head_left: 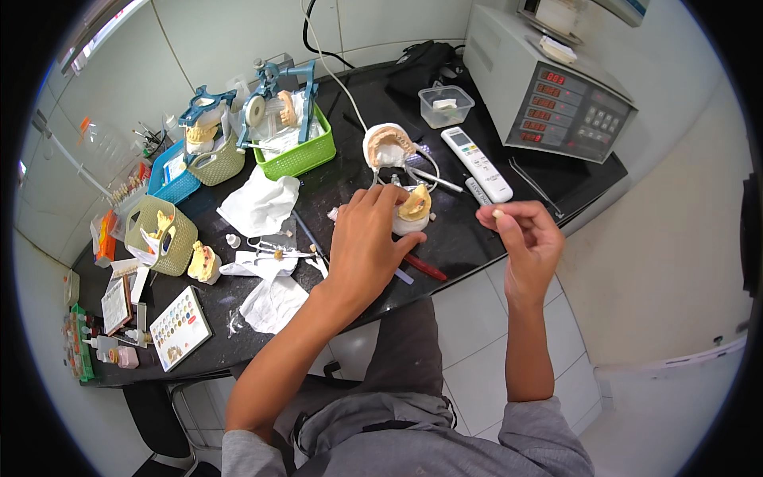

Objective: The person applies stain to a dental crown using a fine brush, wipes the crown with a cloth, and periodically places it into and removes it from a dental model to check the fit and appearance.

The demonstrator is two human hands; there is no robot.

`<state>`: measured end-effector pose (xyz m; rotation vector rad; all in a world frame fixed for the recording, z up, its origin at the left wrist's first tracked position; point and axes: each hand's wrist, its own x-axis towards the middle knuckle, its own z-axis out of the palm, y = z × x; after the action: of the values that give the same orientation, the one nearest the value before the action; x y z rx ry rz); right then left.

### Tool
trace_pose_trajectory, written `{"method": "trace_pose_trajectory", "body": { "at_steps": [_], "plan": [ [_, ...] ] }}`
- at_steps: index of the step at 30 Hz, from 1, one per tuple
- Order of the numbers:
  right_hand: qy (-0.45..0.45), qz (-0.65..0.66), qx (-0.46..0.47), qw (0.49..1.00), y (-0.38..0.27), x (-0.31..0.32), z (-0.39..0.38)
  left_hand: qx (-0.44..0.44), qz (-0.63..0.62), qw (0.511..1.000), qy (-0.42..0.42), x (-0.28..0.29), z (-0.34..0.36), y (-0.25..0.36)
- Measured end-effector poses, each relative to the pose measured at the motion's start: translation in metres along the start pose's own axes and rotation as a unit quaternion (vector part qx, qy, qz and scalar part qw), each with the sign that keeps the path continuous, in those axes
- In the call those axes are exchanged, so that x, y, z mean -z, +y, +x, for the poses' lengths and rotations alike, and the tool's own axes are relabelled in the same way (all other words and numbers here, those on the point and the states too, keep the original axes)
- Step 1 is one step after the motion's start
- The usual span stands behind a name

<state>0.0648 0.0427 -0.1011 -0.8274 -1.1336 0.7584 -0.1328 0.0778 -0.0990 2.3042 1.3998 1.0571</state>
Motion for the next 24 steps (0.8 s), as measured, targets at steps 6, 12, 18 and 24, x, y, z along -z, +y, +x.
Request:
{"method": "trace_pose_trajectory", "body": {
  "at_steps": [6,12,18,24],
  "plan": [
    [-0.046,0.007,-0.032,0.998,0.019,-0.005,0.026,0.036,-0.075,0.994,0.068,-0.001,0.0,-0.004],
    [-0.071,0.035,-0.037,0.996,0.027,-0.018,0.049,0.027,-0.147,0.985,0.086,0.01,0.013,-0.02],
    [-0.133,0.007,-0.037,0.99,0.023,-0.032,0.073,0.113,-0.354,0.926,0.068,0.01,0.031,-0.037],
    [-0.142,-0.031,-0.062,0.987,0.03,-0.028,0.08,0.169,-0.423,0.882,0.122,0.017,0.049,-0.045]
  ]
}}
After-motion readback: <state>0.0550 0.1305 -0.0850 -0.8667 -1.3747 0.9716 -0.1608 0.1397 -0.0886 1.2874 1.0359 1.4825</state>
